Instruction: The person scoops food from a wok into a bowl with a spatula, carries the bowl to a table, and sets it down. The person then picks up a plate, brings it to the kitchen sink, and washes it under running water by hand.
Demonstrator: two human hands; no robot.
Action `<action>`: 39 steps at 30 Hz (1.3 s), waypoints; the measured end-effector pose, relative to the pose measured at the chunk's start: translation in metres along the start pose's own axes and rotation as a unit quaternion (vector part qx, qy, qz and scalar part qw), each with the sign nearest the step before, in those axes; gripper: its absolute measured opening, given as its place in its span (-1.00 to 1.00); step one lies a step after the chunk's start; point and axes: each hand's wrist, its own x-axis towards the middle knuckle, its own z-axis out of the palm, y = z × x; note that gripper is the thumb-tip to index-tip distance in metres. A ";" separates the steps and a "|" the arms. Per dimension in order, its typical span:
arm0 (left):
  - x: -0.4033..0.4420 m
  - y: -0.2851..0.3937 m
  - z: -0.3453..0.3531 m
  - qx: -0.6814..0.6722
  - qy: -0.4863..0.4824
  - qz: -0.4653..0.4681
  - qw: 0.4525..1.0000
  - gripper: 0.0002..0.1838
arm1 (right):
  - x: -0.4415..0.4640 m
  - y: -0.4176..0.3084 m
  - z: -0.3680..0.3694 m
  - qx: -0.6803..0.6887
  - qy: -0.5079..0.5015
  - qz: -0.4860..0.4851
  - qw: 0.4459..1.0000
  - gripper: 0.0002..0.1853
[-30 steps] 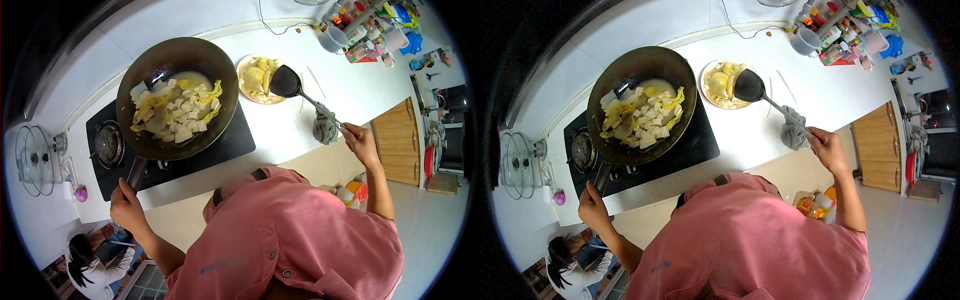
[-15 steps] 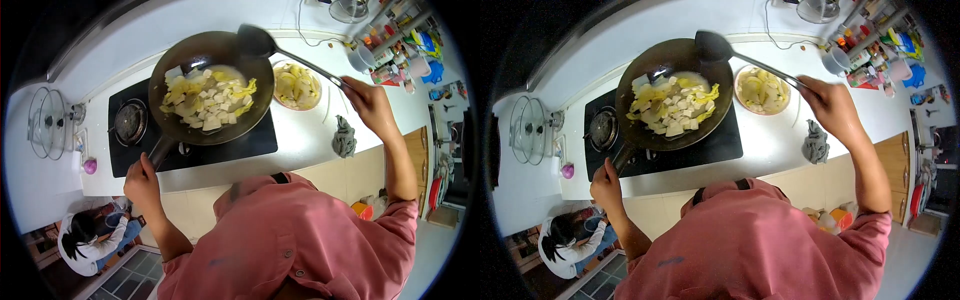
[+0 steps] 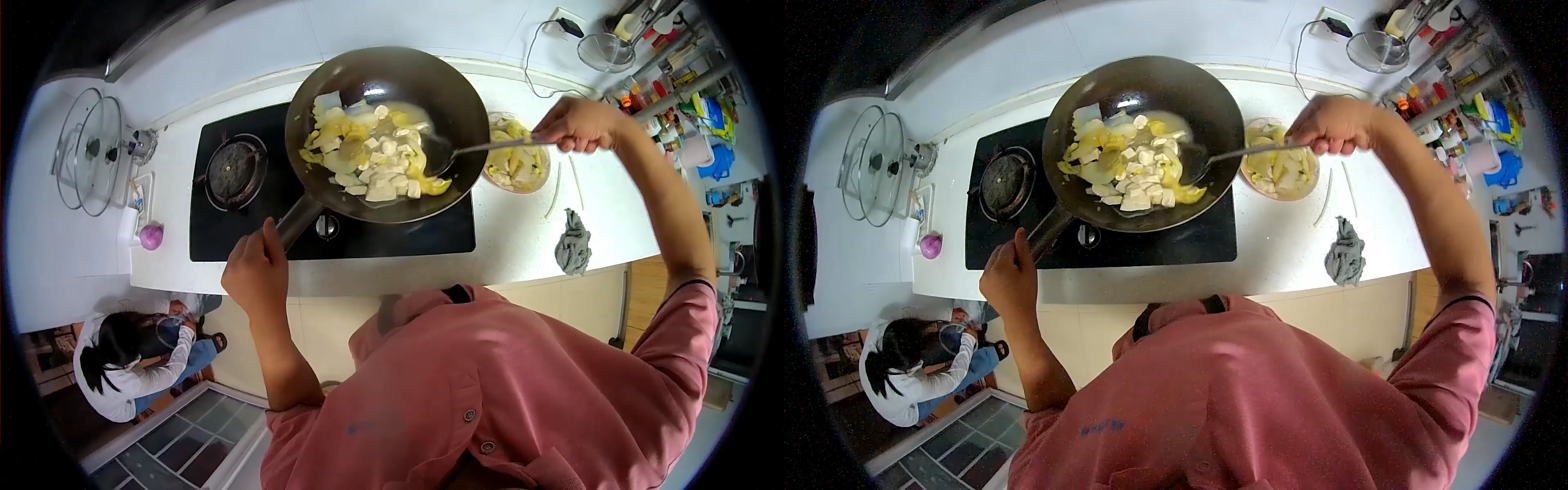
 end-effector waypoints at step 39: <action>0.011 -0.012 0.007 -0.010 0.002 0.008 1.000 -0.60 | -0.029 0.087 0.088 0.403 0.058 -0.125 0.905 -0.72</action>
